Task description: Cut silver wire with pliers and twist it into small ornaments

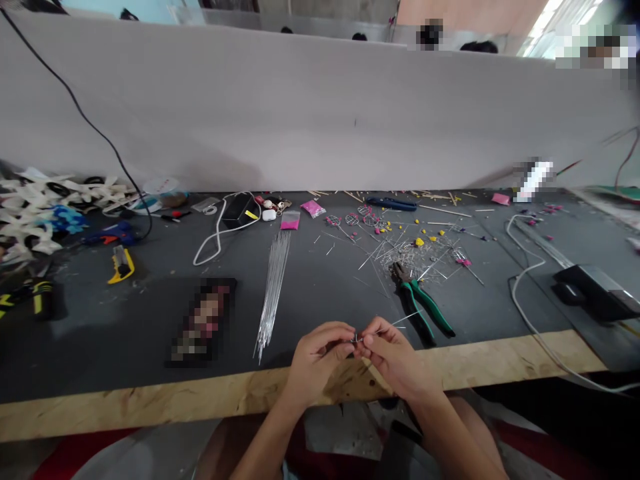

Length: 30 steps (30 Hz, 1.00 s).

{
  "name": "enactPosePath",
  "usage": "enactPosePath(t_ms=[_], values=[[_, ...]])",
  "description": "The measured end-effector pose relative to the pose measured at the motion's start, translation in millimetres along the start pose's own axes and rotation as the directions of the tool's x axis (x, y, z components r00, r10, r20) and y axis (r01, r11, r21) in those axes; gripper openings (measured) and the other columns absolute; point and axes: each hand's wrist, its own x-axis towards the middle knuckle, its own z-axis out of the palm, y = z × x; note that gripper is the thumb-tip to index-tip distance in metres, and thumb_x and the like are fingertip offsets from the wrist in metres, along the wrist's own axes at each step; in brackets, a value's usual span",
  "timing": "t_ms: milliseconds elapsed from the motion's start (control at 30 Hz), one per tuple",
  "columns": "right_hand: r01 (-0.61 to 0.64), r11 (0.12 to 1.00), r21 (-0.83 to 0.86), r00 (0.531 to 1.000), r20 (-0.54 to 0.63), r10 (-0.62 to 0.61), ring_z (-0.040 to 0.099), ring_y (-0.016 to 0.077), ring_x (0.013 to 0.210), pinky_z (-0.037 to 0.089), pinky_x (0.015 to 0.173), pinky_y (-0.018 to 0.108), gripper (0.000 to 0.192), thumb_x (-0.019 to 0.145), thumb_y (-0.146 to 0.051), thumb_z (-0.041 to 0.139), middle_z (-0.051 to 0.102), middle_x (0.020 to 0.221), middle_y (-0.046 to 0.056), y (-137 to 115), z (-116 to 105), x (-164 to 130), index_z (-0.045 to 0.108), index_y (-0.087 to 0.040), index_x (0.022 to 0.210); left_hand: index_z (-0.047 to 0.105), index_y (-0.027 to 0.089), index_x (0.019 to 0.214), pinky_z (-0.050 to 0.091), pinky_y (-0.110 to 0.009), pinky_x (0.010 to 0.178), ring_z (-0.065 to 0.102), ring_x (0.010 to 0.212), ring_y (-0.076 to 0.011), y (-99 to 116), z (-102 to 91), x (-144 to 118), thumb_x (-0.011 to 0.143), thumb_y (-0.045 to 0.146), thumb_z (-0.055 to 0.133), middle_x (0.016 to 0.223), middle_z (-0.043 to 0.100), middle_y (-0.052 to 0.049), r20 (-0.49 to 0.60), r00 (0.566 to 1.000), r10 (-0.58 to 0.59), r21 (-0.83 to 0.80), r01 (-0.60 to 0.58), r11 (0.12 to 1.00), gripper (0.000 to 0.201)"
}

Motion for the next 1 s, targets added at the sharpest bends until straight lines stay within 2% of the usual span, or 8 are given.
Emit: enactPosePath(t_ms=[200,367,533,667,800,867,933,1000], values=[[0.008,0.999,0.034,1.000,0.020,-0.009,0.063,0.0116,0.058,0.047,0.061,0.025,0.021,0.067,-0.025,0.077,0.067,0.062,-0.001,5,4,-3,0.057,-0.017,0.067,0.069,0.018,0.079,0.048,-0.026,0.067,0.060,0.074,-0.0155,-3,3.9,1,0.080,0.030,0.063,0.081,0.065,-0.006,0.016,0.999,0.051,0.023,-0.051,0.998,0.013],[-0.008,0.997,0.082,0.999,0.031,0.005,0.062,0.0108,0.055,0.045,0.057,0.022,0.022,0.069,-0.028,0.076,0.067,0.058,-0.001,3,6,-5,0.056,-0.017,0.066,0.069,0.021,0.089,0.047,-0.025,0.069,0.058,0.079,-0.0148,-6,6.2,0,0.082,0.024,0.060,0.088,0.063,-0.006,0.068,0.990,0.121,-0.010,-0.120,0.993,0.011],[0.001,0.994,0.106,1.000,0.024,-0.003,0.059,0.0083,0.054,0.043,0.057,0.020,0.025,0.065,-0.027,0.079,0.066,0.061,-0.002,6,6,-5,0.056,-0.017,0.065,0.068,0.022,0.089,0.045,-0.026,0.069,0.055,0.077,-0.0147,-10,9.5,0,0.080,0.027,0.064,0.085,0.060,-0.004,0.048,0.992,0.116,-0.069,-0.112,0.991,0.011],[0.037,0.997,0.074,0.998,0.042,-0.040,0.060,0.0087,0.055,0.043,0.057,0.020,0.023,0.067,-0.028,0.078,0.066,0.063,-0.003,9,3,-5,0.058,-0.017,0.068,0.067,0.019,0.080,0.043,-0.024,0.063,0.053,0.072,-0.0132,-11,13.2,0,0.078,0.033,0.065,0.084,0.056,-0.004,0.059,0.997,0.043,-0.169,-0.033,0.985,0.014],[0.036,0.988,-0.149,0.972,0.235,0.000,0.065,0.0123,0.073,0.047,0.068,0.025,0.019,0.074,-0.025,0.073,0.070,0.081,0.003,3,-4,-7,0.065,-0.018,0.090,0.056,0.018,0.068,0.039,-0.023,0.053,0.046,0.059,-0.0104,-7,9.6,4,0.073,0.049,0.065,0.073,0.047,0.000,-0.043,0.995,-0.092,-0.423,0.066,0.904,0.033],[0.020,0.978,-0.207,0.957,0.286,0.041,0.065,0.0139,0.079,0.049,0.070,0.027,0.023,0.079,-0.028,0.067,0.069,0.091,0.005,-1,-8,-8,0.065,-0.019,0.099,0.050,0.018,0.066,0.036,-0.022,0.050,0.040,0.053,-0.0086,-2,3.3,6,0.073,0.053,0.063,0.065,0.041,0.003,-0.039,0.989,-0.145,-0.497,0.107,0.861,0.038],[0.011,0.974,-0.227,0.957,0.284,0.055,0.065,0.0138,0.076,0.049,0.066,0.026,0.025,0.082,-0.033,0.063,0.069,0.092,0.007,-3,-11,-9,0.063,-0.018,0.102,0.050,0.017,0.064,0.033,-0.022,0.051,0.038,0.052,-0.0080,4,-3.6,7,0.073,0.050,0.064,0.062,0.040,0.004,0.051,0.987,-0.151,-0.433,0.158,0.888,0.036],[-0.010,0.962,-0.275,0.954,0.284,0.091,0.063,0.0123,0.069,0.047,0.063,0.025,0.027,0.083,-0.038,0.060,0.068,0.085,0.006,-4,-12,-10,0.063,-0.016,0.097,0.054,0.016,0.065,0.034,-0.022,0.054,0.041,0.058,-0.0094,9,-8.4,7,0.075,0.041,0.064,0.064,0.045,0.002,0.131,0.974,-0.184,-0.228,0.210,0.951,0.029]])
